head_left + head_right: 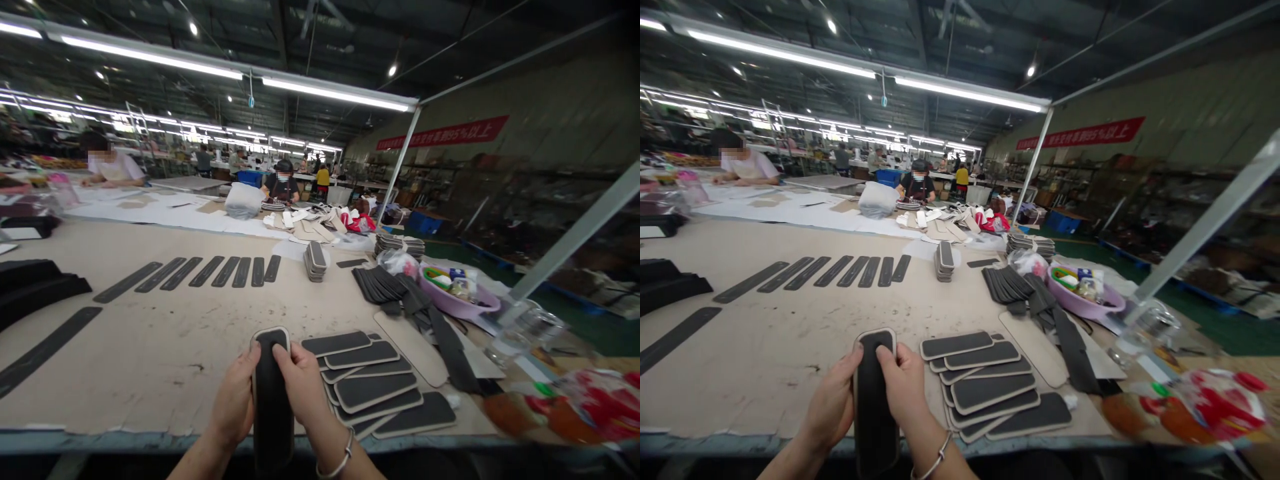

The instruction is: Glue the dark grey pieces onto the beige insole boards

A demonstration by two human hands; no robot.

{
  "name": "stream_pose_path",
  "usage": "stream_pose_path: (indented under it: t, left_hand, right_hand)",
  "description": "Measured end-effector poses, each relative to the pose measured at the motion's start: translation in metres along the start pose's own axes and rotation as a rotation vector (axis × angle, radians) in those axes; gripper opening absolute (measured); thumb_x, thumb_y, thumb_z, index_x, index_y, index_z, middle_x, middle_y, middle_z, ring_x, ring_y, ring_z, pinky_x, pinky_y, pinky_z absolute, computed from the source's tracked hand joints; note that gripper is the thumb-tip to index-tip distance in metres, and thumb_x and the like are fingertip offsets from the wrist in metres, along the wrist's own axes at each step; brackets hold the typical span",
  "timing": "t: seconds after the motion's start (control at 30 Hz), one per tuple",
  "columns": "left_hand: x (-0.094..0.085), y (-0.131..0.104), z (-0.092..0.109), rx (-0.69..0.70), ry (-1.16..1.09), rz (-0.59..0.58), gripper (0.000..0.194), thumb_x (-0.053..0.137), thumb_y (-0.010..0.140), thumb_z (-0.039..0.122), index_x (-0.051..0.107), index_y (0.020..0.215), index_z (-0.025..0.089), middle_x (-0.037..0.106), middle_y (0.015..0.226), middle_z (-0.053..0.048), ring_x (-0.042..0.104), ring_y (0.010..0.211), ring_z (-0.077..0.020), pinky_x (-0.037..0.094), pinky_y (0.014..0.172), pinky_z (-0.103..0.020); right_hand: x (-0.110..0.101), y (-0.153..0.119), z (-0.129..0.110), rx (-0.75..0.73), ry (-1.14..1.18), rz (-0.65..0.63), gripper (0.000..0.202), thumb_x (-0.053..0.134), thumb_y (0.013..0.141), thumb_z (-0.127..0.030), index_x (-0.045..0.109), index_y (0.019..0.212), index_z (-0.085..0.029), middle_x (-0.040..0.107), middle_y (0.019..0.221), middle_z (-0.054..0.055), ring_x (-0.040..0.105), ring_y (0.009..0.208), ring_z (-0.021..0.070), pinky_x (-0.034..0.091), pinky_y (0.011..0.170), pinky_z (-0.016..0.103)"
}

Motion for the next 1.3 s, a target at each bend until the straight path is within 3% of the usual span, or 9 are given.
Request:
stream_pose_path:
  t: [0.17, 0.43, 0.67, 0.87, 0.97, 1.07, 1.2, 1.3]
  left_hand:
    - [-0.005, 0.003, -0.007, 0.027, 0.011, 0.093, 0.03, 0.06, 0.076, 0.038, 0.069, 0.088, 0.011, 0.073, 0.08, -0.007, 0.067, 0.088, -0.0229, 0.052, 0.083, -0.032]
    - [-0.005, 0.0, -0.014, -0.146, -0.06, 0.022, 0.034, 0.055, 0.08, 0.041, 0.069, 0.088, 0.011, 0.072, 0.074, -0.008, 0.068, 0.083, -0.0227, 0.054, 0.077, -0.031]
    - [-0.003, 0.007, -0.01, 0.003, 0.21, -0.039, 0.043, 0.068, 0.068, 0.047, 0.067, 0.092, 0.012, 0.073, 0.077, -0.008, 0.067, 0.083, -0.0249, 0.053, 0.07, -0.03]
    - [-0.007, 0.025, 0.003, -0.07, 0.18, -0.004, 0.031, 0.062, 0.076, 0.037, 0.066, 0.086, 0.008, 0.071, 0.074, -0.01, 0.067, 0.07, -0.0203, 0.054, 0.066, -0.029]
    - [-0.015, 0.034, 0.006, -0.175, 0.12, 0.028, 0.025, 0.055, 0.083, 0.03, 0.065, 0.085, 0.007, 0.07, 0.073, -0.01, 0.066, 0.065, -0.0176, 0.055, 0.063, -0.029]
    - [-0.025, 0.043, 0.01, -0.264, 0.076, 0.071, 0.03, 0.046, 0.088, 0.03, 0.064, 0.091, 0.006, 0.07, 0.074, -0.011, 0.066, 0.064, -0.0177, 0.055, 0.062, -0.031]
    - [-0.036, 0.057, 0.022, -0.174, 0.015, 0.18, 0.036, 0.036, 0.092, 0.03, 0.063, 0.09, 0.007, 0.07, 0.07, -0.01, 0.066, 0.064, -0.0184, 0.055, 0.061, -0.032]
    - [-0.043, 0.066, 0.026, -0.058, 0.018, 0.238, 0.031, 0.038, 0.091, 0.023, 0.063, 0.081, 0.009, 0.069, 0.069, -0.008, 0.065, 0.066, -0.0158, 0.055, 0.063, -0.029]
  right_hand:
    - [0.003, -0.003, -0.003, -0.008, -0.016, -0.036, 0.03, 0.059, 0.076, -0.043, 0.064, 0.081, -0.013, 0.058, 0.069, 0.0, 0.047, 0.064, 0.0126, 0.04, 0.058, 0.023]
    - [-0.002, -0.009, -0.005, 0.006, 0.008, -0.067, 0.03, 0.058, 0.075, -0.043, 0.064, 0.084, -0.015, 0.062, 0.073, 0.002, 0.053, 0.068, 0.0154, 0.044, 0.062, 0.025]
    - [-0.003, -0.004, -0.001, -0.087, -0.197, 0.04, 0.023, 0.056, 0.076, -0.039, 0.062, 0.069, -0.018, 0.057, 0.063, -0.001, 0.049, 0.062, 0.0146, 0.041, 0.056, 0.023]
    - [-0.014, 0.001, 0.03, 0.158, -0.103, -0.208, 0.03, 0.064, 0.068, -0.043, 0.059, 0.059, -0.015, 0.052, 0.052, -0.004, 0.042, 0.048, 0.0091, 0.033, 0.047, 0.021]
    - [-0.023, -0.007, 0.045, 0.277, -0.033, -0.307, 0.031, 0.069, 0.063, -0.045, 0.062, 0.062, -0.014, 0.058, 0.056, -0.003, 0.048, 0.05, 0.0098, 0.036, 0.049, 0.021]
    - [-0.033, -0.021, 0.055, 0.418, 0.057, -0.359, 0.035, 0.075, 0.057, -0.045, 0.066, 0.069, -0.014, 0.063, 0.062, -0.001, 0.054, 0.054, 0.0116, 0.042, 0.054, 0.023]
    - [-0.046, -0.039, 0.065, 0.532, 0.136, -0.376, 0.041, 0.079, 0.052, -0.042, 0.066, 0.077, -0.013, 0.066, 0.068, 0.001, 0.059, 0.058, 0.0128, 0.046, 0.06, 0.026]
    - [-0.058, -0.045, 0.069, 0.494, 0.137, -0.299, 0.04, 0.079, 0.054, -0.041, 0.065, 0.081, -0.015, 0.066, 0.071, 0.0, 0.059, 0.059, 0.0138, 0.047, 0.059, 0.026]
Point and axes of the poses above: each hand's wrist, its own y-axis towards the middle knuckle, its own x-axis out of the palm, z = x × y, the point moved 1 cm from there along y, towards the middle knuckle
